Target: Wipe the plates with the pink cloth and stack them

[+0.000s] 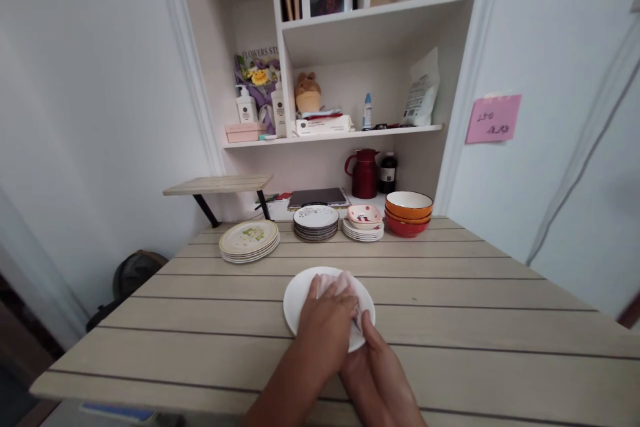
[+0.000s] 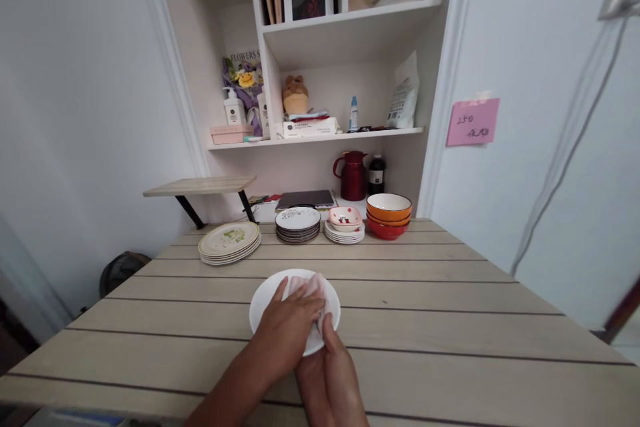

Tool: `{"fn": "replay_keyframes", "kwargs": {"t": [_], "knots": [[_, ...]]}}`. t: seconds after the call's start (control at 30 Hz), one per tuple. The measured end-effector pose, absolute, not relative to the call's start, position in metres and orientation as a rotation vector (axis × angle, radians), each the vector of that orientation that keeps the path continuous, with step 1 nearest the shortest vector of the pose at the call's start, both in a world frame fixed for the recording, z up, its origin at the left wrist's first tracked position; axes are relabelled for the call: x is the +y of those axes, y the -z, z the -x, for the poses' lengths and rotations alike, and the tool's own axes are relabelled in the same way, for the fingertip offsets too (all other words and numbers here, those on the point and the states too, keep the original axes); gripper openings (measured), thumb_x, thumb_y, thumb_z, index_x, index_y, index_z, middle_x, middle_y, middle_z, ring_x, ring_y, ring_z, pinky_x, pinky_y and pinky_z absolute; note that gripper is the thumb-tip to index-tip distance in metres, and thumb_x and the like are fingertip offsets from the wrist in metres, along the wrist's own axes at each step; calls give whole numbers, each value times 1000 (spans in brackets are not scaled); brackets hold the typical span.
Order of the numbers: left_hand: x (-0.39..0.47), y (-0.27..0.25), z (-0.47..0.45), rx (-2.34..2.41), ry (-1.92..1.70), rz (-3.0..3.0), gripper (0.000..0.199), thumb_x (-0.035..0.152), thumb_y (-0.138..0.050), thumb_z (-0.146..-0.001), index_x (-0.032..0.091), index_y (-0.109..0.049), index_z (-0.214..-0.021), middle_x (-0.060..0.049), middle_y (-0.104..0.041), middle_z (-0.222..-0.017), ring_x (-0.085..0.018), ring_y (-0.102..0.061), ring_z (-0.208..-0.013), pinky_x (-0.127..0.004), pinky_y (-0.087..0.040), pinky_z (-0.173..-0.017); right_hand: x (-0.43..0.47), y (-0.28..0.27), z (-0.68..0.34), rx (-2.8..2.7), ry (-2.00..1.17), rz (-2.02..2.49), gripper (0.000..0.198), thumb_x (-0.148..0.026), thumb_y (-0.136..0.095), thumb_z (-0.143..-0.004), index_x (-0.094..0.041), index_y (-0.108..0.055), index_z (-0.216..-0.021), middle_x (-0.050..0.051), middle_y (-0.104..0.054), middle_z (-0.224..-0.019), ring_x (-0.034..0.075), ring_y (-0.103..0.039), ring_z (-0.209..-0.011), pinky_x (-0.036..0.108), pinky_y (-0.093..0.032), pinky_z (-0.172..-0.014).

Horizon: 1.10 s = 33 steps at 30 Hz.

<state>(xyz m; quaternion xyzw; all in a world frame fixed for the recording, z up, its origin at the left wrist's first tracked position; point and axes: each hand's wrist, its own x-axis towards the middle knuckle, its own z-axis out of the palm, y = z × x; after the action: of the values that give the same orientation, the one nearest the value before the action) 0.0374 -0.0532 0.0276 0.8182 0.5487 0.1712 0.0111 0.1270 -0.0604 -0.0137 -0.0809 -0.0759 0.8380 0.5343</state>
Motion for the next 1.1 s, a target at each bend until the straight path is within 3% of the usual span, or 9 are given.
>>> {"fn": "replay_keyframes", "kwargs": {"t": [0.17,0.43,0.6,0.93,1.1], "knots": [[-34,-39,-37,1896,-298,-2505,34,23,-42,-92,29,-66,-115,-2,-57,-137,-26,-46,-131,-61,-6,-116,-63,4,-127,-196,-1976,149,38,-36,-58,-87,-24,-63,-123,6,-71,-117,22,-62,-110,43,-45,-101],[-24,-33,-28,2093,-271,-2418,40,25,-34,-96,27,-57,-129,-6,-52,-142,-27,-46,-132,-64,-7,-114,-64,3,-127,-243,-1969,117,43,-41,-58,-86,-24,-61,-126,8,-71,-117,25,-60,-114,46,-43,-102],[-33,-28,-23,2187,-278,-2378,38,26,-36,-96,27,-62,-124,-6,-50,-144,-30,-43,-133,-65,-11,-113,-66,1,-128,-285,-1991,149,45,-35,-63,-83,-20,-61,-126,10,-70,-117,26,-60,-114,47,-44,-101],[-46,-13,-10,2249,-464,-2315,43,27,-32,-97,17,-52,-134,-11,-49,-144,-27,-40,-136,-52,-32,-111,-70,6,-129,-342,-1937,223,59,-12,-66,-71,-17,-57,-128,10,-73,-108,26,-65,-105,46,-47,-98],[-55,-9,-15,2120,-588,-2317,45,22,-34,-96,15,-49,-137,-10,-41,-149,-24,-34,-140,-46,-29,-115,-69,15,-128,-328,-1902,268,58,-11,-65,-69,-16,-60,-126,9,-74,-105,25,-67,-97,45,-49,-96]]}}
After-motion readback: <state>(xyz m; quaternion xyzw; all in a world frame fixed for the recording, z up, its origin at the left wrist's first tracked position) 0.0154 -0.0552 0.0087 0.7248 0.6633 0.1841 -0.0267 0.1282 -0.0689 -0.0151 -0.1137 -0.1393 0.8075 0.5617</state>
